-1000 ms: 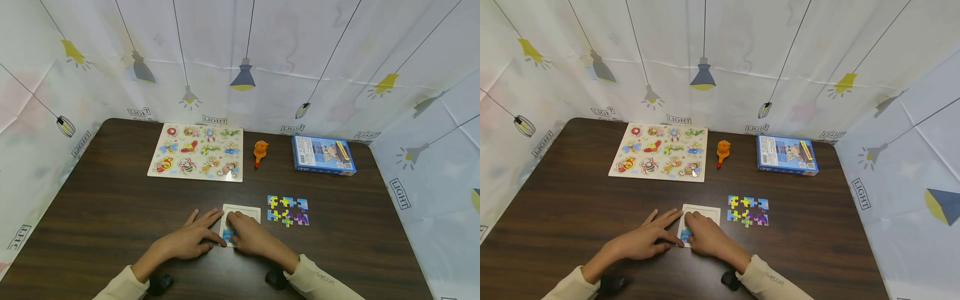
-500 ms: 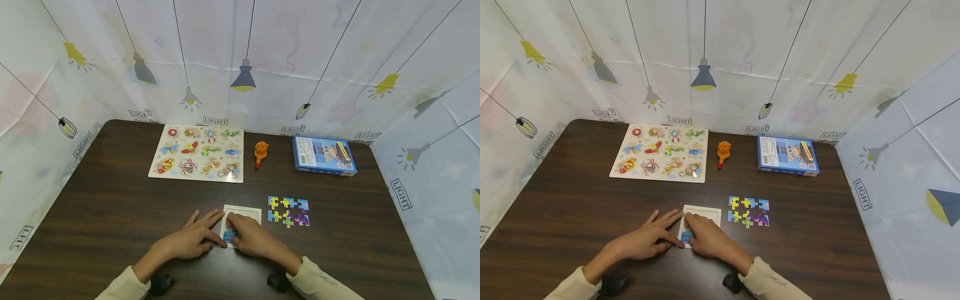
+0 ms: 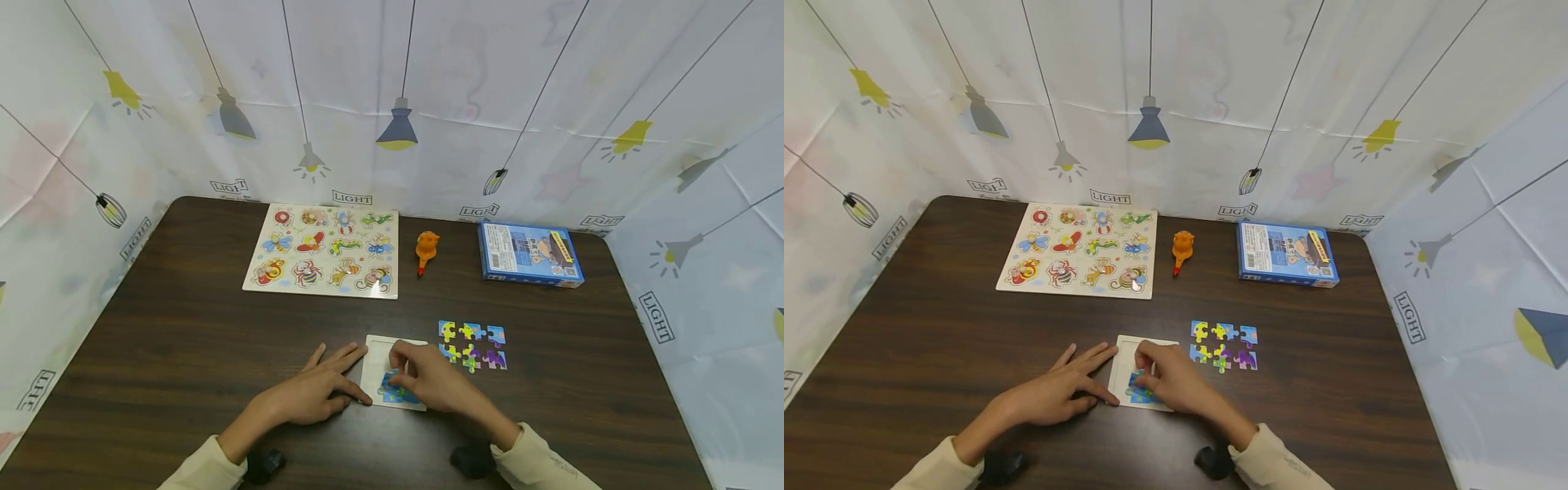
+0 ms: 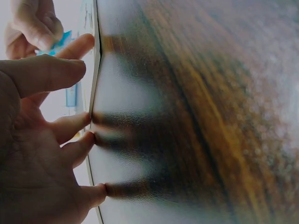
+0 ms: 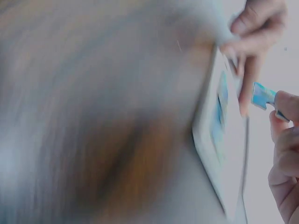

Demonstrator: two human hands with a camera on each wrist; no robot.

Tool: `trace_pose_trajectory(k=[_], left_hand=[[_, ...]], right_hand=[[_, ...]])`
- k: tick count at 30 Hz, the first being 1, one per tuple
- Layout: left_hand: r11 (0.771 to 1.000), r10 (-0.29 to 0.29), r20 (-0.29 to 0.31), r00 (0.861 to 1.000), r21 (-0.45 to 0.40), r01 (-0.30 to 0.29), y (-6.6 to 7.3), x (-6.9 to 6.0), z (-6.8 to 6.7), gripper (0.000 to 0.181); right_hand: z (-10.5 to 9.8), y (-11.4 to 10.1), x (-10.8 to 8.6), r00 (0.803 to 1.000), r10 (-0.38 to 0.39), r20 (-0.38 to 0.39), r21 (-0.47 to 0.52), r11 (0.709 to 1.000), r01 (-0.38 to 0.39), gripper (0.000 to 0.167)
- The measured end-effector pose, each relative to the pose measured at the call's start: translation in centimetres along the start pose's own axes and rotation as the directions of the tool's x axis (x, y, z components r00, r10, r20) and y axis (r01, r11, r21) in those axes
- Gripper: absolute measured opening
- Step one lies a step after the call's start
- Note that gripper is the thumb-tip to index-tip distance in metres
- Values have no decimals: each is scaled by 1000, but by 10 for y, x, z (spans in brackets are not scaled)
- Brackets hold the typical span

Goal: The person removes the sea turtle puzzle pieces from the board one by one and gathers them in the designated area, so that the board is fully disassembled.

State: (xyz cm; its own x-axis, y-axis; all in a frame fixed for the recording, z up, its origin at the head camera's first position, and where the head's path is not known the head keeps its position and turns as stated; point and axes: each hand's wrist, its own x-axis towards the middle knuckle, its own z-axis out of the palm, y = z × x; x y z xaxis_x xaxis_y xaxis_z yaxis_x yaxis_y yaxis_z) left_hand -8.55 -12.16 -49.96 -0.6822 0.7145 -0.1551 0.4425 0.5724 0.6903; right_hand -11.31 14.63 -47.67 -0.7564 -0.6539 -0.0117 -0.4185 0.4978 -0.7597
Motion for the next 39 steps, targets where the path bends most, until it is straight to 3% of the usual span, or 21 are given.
trace_pose_trajectory(k=[7, 11, 16, 22, 29, 39], left_hand=[[1000, -3, -6, 1000, -5, 3, -1, 1, 2, 33], [1000, -5, -7, 1000, -6, 5, -2, 1, 3, 32], [1000, -5, -6, 1000, -13, 5, -3, 1, 3, 32], [1000, -3, -6, 1000, -17, 3, -2, 2, 3, 32], [1000, -3, -9, 1000, -9, 3, -2, 1, 3, 31], [1000, -4, -11, 1000, -17, 3, 0, 1, 2, 32]], right_hand=[[-42, 26, -27, 996, 76, -35, -95, 992, -79, 21], [-51, 40, -37, 996, 85, -15, -163, 983, -86, 23], [-48, 48, -39, 998, 63, -22, -239, 969, -66, 25], [-40, 47, -40, 994, 84, -68, -343, 934, -102, 22], [-36, 43, -41, 986, 144, -81, -378, 911, -165, 20], [-32, 40, -42, 983, 155, -95, -413, 893, -180, 20]])
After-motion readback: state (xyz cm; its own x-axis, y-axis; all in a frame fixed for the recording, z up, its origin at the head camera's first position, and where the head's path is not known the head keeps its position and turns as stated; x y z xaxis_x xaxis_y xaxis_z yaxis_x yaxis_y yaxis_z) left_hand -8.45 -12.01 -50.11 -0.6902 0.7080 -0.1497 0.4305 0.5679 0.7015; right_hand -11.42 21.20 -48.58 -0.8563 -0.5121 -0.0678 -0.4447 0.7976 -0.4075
